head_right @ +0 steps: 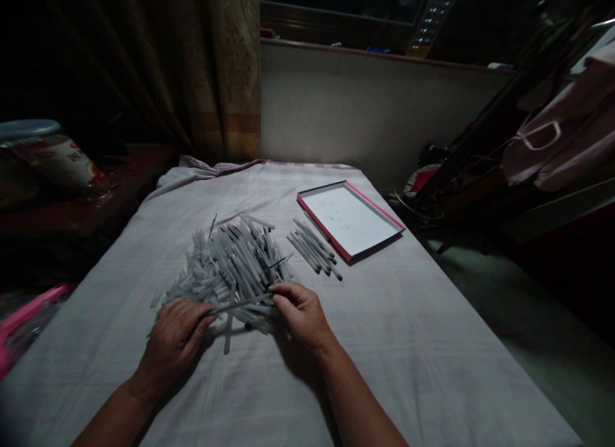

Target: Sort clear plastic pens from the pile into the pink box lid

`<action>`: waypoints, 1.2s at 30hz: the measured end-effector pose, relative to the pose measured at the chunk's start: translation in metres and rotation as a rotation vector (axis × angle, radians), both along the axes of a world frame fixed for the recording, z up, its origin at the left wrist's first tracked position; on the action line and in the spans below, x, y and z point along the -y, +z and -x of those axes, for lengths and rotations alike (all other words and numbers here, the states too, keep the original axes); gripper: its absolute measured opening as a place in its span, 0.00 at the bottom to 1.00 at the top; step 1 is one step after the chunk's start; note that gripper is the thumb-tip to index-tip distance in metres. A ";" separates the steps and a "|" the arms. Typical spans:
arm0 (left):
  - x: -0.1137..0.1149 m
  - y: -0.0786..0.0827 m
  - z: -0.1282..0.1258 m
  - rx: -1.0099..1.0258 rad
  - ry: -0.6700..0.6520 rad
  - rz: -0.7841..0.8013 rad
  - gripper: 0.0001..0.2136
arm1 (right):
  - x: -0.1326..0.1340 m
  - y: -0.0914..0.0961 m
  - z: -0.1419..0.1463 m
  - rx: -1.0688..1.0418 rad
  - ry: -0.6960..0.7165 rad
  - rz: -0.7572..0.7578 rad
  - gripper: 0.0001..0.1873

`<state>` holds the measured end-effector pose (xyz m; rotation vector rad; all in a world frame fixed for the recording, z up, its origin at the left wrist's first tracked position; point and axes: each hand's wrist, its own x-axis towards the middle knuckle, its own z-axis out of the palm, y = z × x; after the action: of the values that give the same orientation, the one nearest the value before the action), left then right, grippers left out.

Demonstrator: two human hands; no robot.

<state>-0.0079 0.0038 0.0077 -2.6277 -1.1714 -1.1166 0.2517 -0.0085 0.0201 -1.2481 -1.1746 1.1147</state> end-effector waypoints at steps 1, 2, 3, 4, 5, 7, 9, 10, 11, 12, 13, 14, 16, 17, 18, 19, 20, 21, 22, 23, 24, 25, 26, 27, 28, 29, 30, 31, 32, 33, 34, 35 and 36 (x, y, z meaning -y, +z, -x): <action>0.000 -0.001 0.001 0.001 0.008 -0.001 0.06 | -0.001 -0.001 0.000 -0.003 0.000 -0.012 0.11; -0.001 -0.001 0.001 0.002 0.014 -0.003 0.06 | -0.002 -0.002 0.000 -0.002 -0.003 -0.011 0.11; -0.001 -0.002 0.002 0.003 0.015 -0.006 0.06 | -0.003 -0.003 0.000 0.002 -0.007 0.007 0.12; -0.001 -0.002 0.002 0.004 0.014 -0.007 0.06 | -0.004 -0.004 0.000 0.008 -0.011 0.036 0.12; -0.001 -0.002 0.002 0.004 0.011 -0.005 0.06 | -0.005 -0.005 0.000 0.017 -0.013 0.067 0.13; -0.001 -0.002 0.002 0.004 0.001 -0.007 0.06 | -0.006 -0.007 -0.001 0.039 -0.009 0.102 0.13; -0.001 -0.002 0.001 0.004 -0.008 -0.014 0.05 | -0.005 -0.006 -0.002 0.038 0.000 0.092 0.12; -0.001 -0.002 0.000 0.005 -0.010 -0.017 0.05 | -0.005 -0.005 -0.002 0.028 0.005 0.083 0.11; -0.001 -0.001 0.000 0.006 -0.011 -0.018 0.05 | -0.004 -0.004 -0.002 0.017 0.010 0.079 0.10; -0.001 -0.001 0.000 0.004 -0.012 -0.019 0.05 | -0.004 -0.004 -0.003 0.010 0.015 0.079 0.09; -0.001 -0.001 0.000 0.001 -0.011 -0.017 0.05 | -0.004 -0.003 -0.003 0.006 0.017 0.083 0.09; -0.001 0.000 -0.001 -0.004 -0.011 -0.016 0.05 | -0.003 -0.003 -0.003 0.003 0.018 0.091 0.08; -0.001 0.000 -0.001 -0.012 -0.012 -0.015 0.06 | -0.004 -0.003 -0.003 -0.011 0.010 0.105 0.08; -0.001 0.000 -0.001 -0.014 -0.013 -0.014 0.06 | -0.004 -0.003 -0.003 -0.024 0.001 0.109 0.09; -0.001 0.000 -0.001 -0.013 -0.011 -0.012 0.06 | -0.005 -0.004 -0.003 -0.039 -0.010 0.111 0.11; -0.001 0.000 -0.001 -0.010 -0.009 -0.007 0.06 | -0.006 -0.005 -0.003 -0.048 -0.018 0.113 0.12; 0.000 0.000 -0.001 -0.007 -0.008 -0.001 0.07 | -0.007 -0.006 -0.004 -0.047 -0.023 0.114 0.12; 0.000 -0.001 -0.001 -0.004 -0.007 0.006 0.07 | -0.007 -0.006 -0.004 -0.036 -0.024 0.114 0.12; 0.000 -0.002 -0.001 -0.004 -0.005 0.016 0.07 | -0.007 -0.007 -0.005 -0.019 -0.021 0.113 0.12; 0.000 -0.002 -0.001 -0.005 -0.003 0.026 0.07 | -0.008 -0.007 -0.005 -0.003 -0.016 0.111 0.11; 0.000 -0.003 -0.001 -0.007 -0.002 0.033 0.07 | -0.007 -0.007 -0.005 0.006 -0.010 0.108 0.11; 0.000 -0.004 -0.001 -0.009 -0.002 0.038 0.07 | -0.007 -0.007 -0.005 0.004 -0.004 0.106 0.11; 0.000 -0.004 -0.001 -0.010 0.000 0.040 0.07 | -0.007 -0.007 -0.005 -0.006 0.001 0.106 0.10; 0.000 -0.004 -0.001 -0.010 0.001 0.039 0.07 | -0.006 -0.007 -0.005 -0.019 0.005 0.108 0.09; 0.000 -0.004 -0.001 -0.009 0.001 0.036 0.07 | -0.006 -0.008 -0.005 -0.031 0.010 0.111 0.09; 0.000 -0.004 0.000 -0.009 0.000 0.031 0.07 | -0.006 -0.008 -0.005 -0.039 0.011 0.114 0.09; -0.001 -0.004 0.000 -0.009 0.001 0.027 0.07 | -0.006 -0.008 -0.005 -0.041 0.008 0.117 0.10; -0.001 -0.003 -0.001 -0.009 -0.001 0.021 0.07 | -0.006 -0.009 -0.005 -0.036 0.002 0.118 0.10; -0.001 -0.003 -0.001 -0.010 -0.004 0.016 0.06 | -0.005 -0.009 -0.006 -0.024 -0.003 0.116 0.10; -0.001 -0.002 -0.001 -0.012 -0.006 0.009 0.06 | -0.005 -0.009 -0.006 -0.008 -0.004 0.112 0.10; -0.001 -0.001 -0.001 -0.013 -0.007 0.004 0.06 | -0.005 -0.008 -0.006 0.007 -0.001 0.108 0.09; 0.000 -0.001 -0.002 -0.015 -0.008 -0.001 0.06 | -0.005 -0.008 -0.006 0.017 0.006 0.106 0.09; 0.000 0.000 -0.002 -0.016 -0.009 -0.003 0.06 | -0.005 -0.008 -0.006 0.019 0.016 0.106 0.08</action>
<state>-0.0059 0.0041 0.0075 -2.6373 -1.1544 -1.0953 0.2579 -0.0037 0.0124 -1.3349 -1.1539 1.1929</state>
